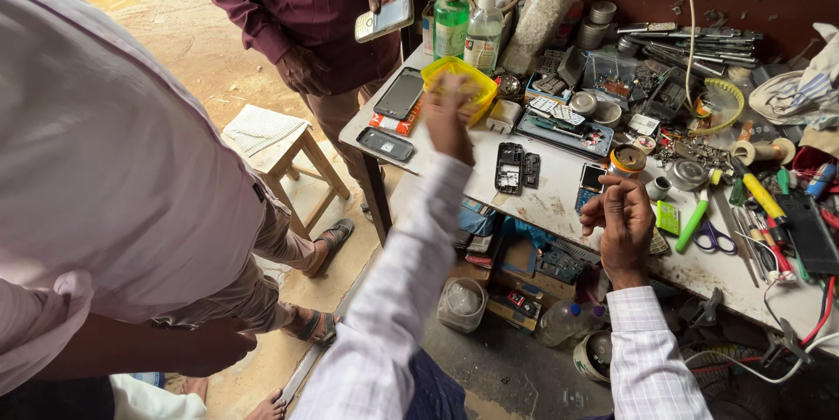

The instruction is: The person disassembles a mobile phone, removes the battery and circuit board, and uses a screwdriver to adjust internal components. They then reassemble the phone and hand it to a customer.

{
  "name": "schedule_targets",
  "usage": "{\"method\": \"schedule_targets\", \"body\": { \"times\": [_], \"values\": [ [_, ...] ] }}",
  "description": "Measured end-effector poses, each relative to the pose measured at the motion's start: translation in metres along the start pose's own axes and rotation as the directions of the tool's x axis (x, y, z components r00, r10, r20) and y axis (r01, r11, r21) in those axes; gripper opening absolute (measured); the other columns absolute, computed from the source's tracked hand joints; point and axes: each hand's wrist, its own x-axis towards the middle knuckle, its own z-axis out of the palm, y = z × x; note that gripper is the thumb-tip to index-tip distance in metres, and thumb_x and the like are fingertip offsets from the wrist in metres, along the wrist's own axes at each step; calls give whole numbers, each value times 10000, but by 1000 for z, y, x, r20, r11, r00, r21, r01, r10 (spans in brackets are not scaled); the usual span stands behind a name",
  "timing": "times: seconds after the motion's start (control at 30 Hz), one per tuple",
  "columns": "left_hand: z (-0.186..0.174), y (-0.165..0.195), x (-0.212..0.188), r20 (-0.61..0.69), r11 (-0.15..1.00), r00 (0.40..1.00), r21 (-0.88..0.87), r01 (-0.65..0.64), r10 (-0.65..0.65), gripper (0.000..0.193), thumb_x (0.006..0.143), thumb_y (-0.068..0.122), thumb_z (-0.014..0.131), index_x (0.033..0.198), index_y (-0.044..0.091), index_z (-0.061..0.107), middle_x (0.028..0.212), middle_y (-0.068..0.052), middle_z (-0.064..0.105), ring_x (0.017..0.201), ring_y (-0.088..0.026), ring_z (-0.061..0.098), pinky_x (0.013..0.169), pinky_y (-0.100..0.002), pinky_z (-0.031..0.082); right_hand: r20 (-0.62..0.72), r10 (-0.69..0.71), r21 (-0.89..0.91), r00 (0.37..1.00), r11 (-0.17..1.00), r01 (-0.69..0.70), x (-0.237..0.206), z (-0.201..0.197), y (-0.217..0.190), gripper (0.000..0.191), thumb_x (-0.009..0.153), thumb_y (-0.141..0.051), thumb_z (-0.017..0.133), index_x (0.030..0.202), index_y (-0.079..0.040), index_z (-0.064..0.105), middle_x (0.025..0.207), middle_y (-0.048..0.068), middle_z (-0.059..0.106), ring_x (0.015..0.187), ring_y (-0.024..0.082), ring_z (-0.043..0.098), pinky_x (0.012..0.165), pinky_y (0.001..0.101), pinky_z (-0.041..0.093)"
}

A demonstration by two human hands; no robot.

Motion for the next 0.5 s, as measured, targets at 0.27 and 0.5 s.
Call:
{"method": "schedule_targets", "body": {
  "times": [0.27, 0.5],
  "values": [
    [-32, 60, 72, -312, 985, 943, -158, 70, -117, 670, 866, 238, 796, 1335, 26, 367, 1136, -211, 587, 981, -352, 679, 828, -453, 614, -1, -21, 48, 1000, 999, 21, 4, -2, 9, 358, 1133, -338, 493, 1247, -4, 558, 779, 89, 649, 633, 120, 620, 540, 257, 526],
    [-37, 76, 81, -366, 986, 926, -163, 35, -93, 864, 796, 254, 829, 1425, 50, 273, 1248, -232, 535, 1069, -393, 671, 854, -485, 612, 2, -15, 32, 1000, 999, 15, 2, -2, 8, 351, 1130, -334, 496, 1247, -8, 556, 790, 83, 645, 648, 121, 630, 546, 256, 532]
  ]
}}
